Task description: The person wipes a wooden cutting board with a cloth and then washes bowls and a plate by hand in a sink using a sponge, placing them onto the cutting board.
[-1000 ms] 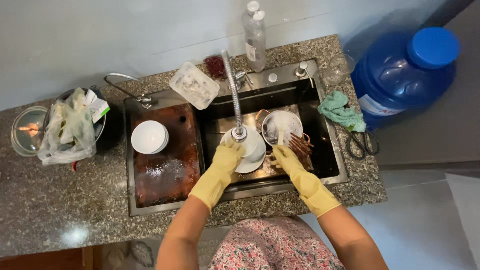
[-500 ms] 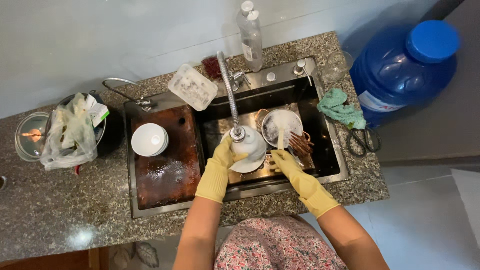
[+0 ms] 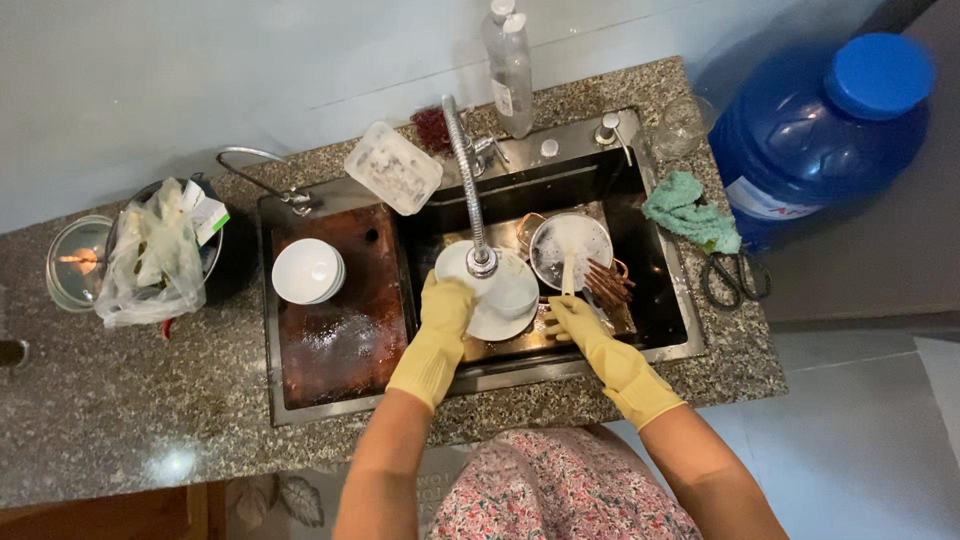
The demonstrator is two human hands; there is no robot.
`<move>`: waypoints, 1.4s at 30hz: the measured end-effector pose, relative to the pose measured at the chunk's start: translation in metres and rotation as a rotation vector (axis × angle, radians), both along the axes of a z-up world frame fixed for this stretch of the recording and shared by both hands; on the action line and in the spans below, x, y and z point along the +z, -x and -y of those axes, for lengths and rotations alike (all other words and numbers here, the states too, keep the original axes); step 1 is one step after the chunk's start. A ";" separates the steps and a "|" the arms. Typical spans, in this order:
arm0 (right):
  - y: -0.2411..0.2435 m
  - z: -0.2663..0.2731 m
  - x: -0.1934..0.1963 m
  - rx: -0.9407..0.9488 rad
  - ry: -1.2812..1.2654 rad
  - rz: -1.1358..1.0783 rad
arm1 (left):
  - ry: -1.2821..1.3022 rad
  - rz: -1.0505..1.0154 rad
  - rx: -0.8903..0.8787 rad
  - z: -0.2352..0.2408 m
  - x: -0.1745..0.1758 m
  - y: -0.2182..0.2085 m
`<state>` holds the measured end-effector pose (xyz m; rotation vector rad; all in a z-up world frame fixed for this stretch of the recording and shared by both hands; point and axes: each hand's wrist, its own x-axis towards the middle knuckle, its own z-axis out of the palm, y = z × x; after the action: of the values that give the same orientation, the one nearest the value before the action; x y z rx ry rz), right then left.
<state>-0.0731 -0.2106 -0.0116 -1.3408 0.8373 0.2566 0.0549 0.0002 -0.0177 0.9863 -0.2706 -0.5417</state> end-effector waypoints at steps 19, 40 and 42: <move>-0.001 0.006 -0.001 0.049 -0.038 -0.017 | -1.448 1.499 0.129 0.015 0.001 0.014; -0.001 0.007 0.003 -0.002 -0.063 -0.043 | -0.352 -0.949 0.427 0.031 0.049 0.005; 0.000 0.005 0.001 -0.009 -0.064 -0.037 | -0.321 -0.976 0.435 0.021 0.052 0.008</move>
<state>-0.0730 -0.2161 -0.0101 -1.2757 0.8585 0.2996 0.0465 -0.0207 0.0347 0.9405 0.9050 -0.6114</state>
